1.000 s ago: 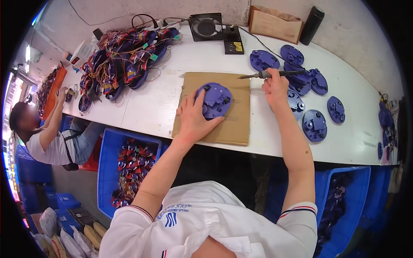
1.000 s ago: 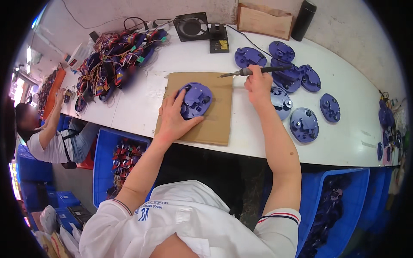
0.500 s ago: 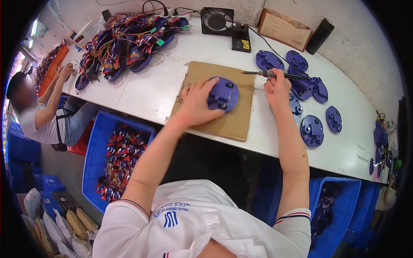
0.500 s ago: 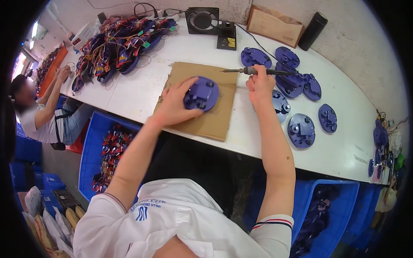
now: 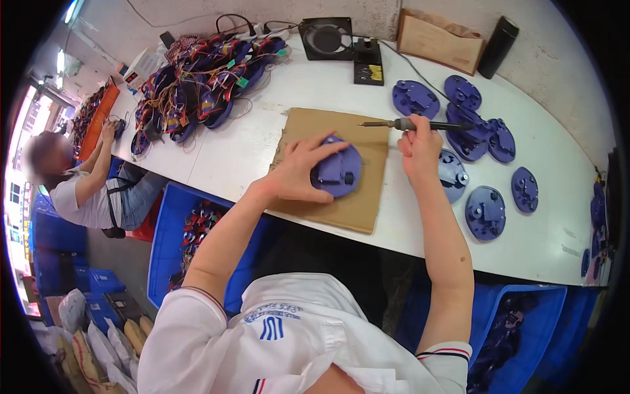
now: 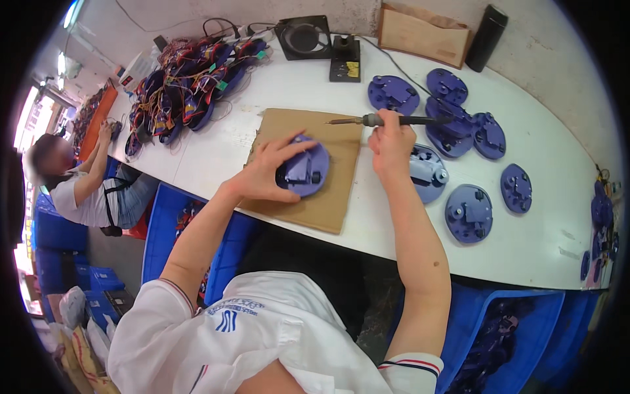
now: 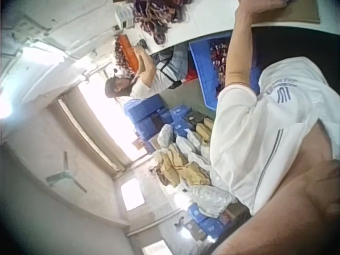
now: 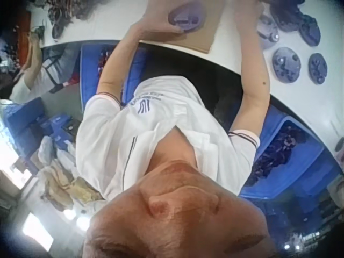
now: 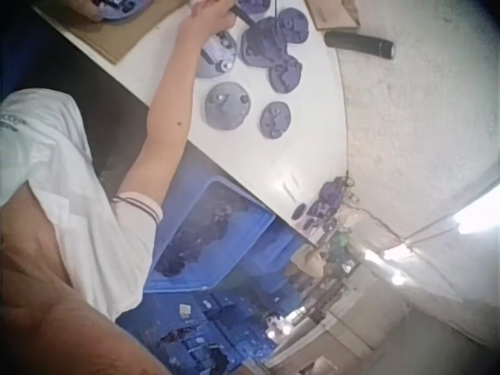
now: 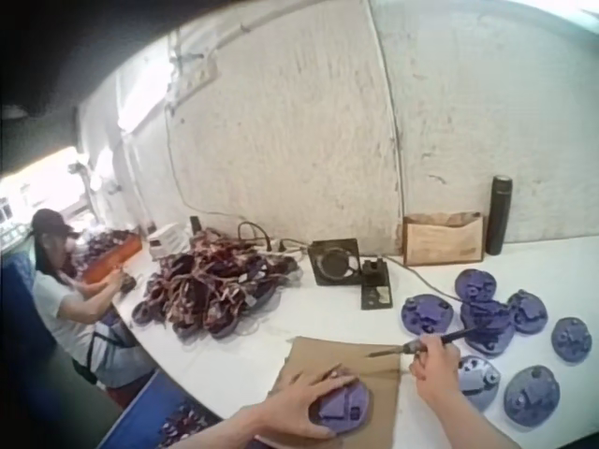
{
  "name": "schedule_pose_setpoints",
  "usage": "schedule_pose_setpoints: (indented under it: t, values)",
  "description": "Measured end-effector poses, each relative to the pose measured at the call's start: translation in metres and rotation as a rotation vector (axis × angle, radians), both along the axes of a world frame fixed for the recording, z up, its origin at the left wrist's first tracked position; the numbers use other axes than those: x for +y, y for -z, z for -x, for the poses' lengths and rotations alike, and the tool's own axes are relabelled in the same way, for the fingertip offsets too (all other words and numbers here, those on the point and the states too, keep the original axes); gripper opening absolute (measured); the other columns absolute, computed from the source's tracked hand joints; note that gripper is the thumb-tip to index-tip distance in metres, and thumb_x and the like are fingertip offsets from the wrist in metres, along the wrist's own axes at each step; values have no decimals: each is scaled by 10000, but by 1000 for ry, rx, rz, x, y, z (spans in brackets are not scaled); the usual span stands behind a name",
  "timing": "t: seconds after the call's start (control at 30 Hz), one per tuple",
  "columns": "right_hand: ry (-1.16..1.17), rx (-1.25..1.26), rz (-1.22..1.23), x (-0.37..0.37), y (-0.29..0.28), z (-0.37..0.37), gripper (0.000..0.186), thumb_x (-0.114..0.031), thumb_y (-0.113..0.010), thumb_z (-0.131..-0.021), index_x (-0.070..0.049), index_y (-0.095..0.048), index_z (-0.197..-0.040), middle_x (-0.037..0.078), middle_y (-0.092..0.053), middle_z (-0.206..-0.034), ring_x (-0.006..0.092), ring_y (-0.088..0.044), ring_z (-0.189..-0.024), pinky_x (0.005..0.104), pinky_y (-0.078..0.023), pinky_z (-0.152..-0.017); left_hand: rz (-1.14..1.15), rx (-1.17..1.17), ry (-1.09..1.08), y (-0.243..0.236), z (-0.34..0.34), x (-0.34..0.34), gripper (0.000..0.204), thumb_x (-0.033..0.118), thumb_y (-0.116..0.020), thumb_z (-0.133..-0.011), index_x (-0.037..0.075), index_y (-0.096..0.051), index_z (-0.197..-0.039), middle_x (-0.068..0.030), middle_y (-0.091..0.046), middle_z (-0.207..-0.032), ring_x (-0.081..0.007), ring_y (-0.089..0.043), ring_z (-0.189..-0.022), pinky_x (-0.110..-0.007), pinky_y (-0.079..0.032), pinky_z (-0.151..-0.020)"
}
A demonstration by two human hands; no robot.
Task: Soldering wires and electrical components onto circular plastic bases at a workshop bench.
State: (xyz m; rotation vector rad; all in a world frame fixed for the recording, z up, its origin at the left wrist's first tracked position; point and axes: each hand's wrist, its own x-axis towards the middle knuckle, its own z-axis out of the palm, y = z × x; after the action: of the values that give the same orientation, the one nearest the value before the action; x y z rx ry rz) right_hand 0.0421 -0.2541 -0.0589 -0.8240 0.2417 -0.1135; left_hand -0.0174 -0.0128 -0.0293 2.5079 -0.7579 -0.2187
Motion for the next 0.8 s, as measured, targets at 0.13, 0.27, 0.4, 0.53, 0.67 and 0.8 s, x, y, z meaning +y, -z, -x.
schedule_pose_setpoints:
  t: [0.13,0.27,0.4,0.53,0.67,0.8]
  values:
    - [44,48,92,-3,7,3,103,-138,-589,-820,-37,-603,-813,-18,-423,-552,36,-258,-391,182,-197,-357,19,-75,138,5,-12,11,918,426,-744,-527,213,-404,-1353,-132,-259,-1458,-320,-303,-1267,-478,-197,-1020]
    - [-69,57,118,-16,11,10,90,-140,-580,-833,-51,-580,-818,-15,-418,-564,34,-253,-399,178,-190,-356,347,-204,-73,16,14,40,827,376,-746,-576,150,-452,-1314,-127,-354,-1404,-282,-373,-1217,-458,-230,-1010]
    - [-147,89,109,-26,8,1,112,-140,-563,-844,-74,-523,-763,-21,-360,-533,40,-232,-396,185,-167,-357,728,-418,-875,54,89,171,173,150,-606,-804,22,-637,-691,-54,-616,-752,-149,-523,-662,-237,-423,-639]
    - [-137,114,134,-47,8,-10,174,-141,-547,-855,-97,-466,-708,-28,-302,-501,45,-210,-393,192,-144,-359,426,-148,-1628,93,187,311,346,251,-542,-869,4,-615,-638,-15,-566,-573,-97,-461,-530,-205,-377,-544]
    - [-75,85,167,-49,9,-23,247,-141,-531,-867,-120,-408,-653,-34,-244,-469,51,-189,-389,199,-121,-360,-99,125,-1736,175,315,376,286,282,-577,-811,37,-658,-689,-86,-608,-591,-220,-538,-520,-309,-436,-529]
    - [-38,137,222,-44,6,-25,299,-137,-527,-868,-145,-366,-616,-32,-238,-470,51,-197,-397,201,-121,-365,-398,539,-1272,216,357,321,317,339,-672,-718,43,-668,-831,-119,-644,-731,-287,-583,-621,-367,-476,-612]
